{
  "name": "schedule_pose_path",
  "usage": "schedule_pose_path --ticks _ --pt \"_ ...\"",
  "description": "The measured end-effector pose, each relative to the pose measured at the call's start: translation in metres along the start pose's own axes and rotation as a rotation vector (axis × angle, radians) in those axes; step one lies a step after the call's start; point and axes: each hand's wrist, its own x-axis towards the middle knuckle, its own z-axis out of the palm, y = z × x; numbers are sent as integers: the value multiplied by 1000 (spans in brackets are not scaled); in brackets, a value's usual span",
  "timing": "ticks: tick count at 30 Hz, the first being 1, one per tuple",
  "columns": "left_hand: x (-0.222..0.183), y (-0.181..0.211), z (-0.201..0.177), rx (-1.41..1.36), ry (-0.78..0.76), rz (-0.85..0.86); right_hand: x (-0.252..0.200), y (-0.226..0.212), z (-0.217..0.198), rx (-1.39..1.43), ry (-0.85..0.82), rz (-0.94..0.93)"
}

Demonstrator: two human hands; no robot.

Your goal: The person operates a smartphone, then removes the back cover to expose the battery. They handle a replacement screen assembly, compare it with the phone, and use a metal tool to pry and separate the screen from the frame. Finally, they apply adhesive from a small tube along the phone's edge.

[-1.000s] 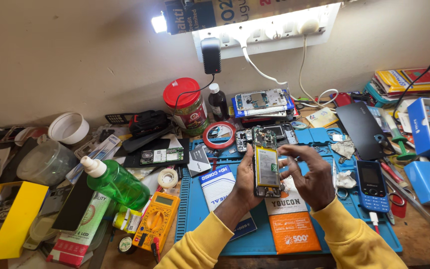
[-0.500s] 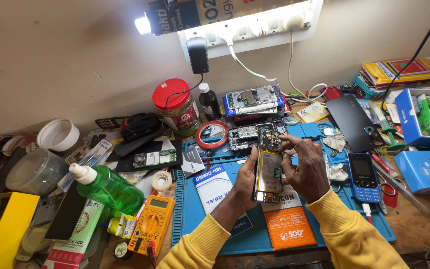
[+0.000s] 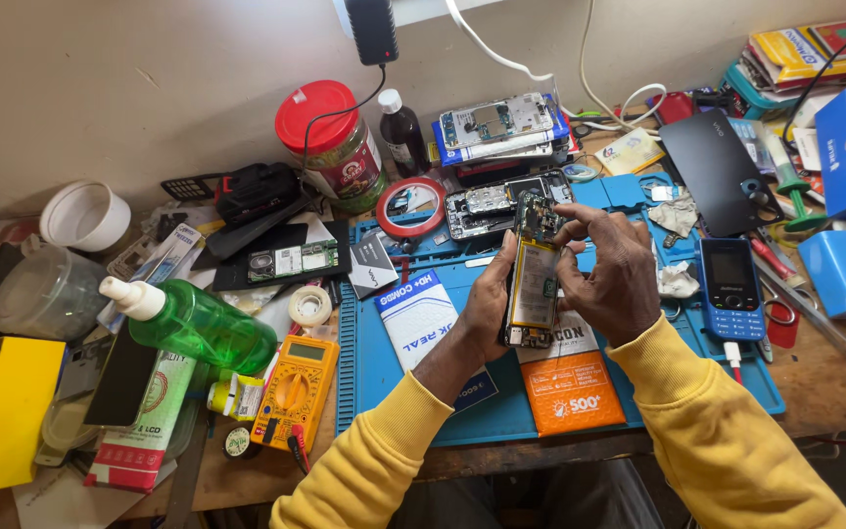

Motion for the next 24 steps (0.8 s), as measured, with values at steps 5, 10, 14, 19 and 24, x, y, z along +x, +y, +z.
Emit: schedule_pose_path --ticks 5,10,14,19,24 --pt "1 -4 -3 -69 -79 -24 6 1 -1 125 -48 98" --pt "0 1 -2 -149 -82 -50 7 -4 -6 518 -84 469" --pt "-4 16 2 -303 -181 115 6 -13 -9 356 0 42" --pt "-5 40 4 -223 58 418 3 -19 -2 273 -52 -110" --pt "-5 45 8 -139 174 510 0 -12 7 249 -159 -4"
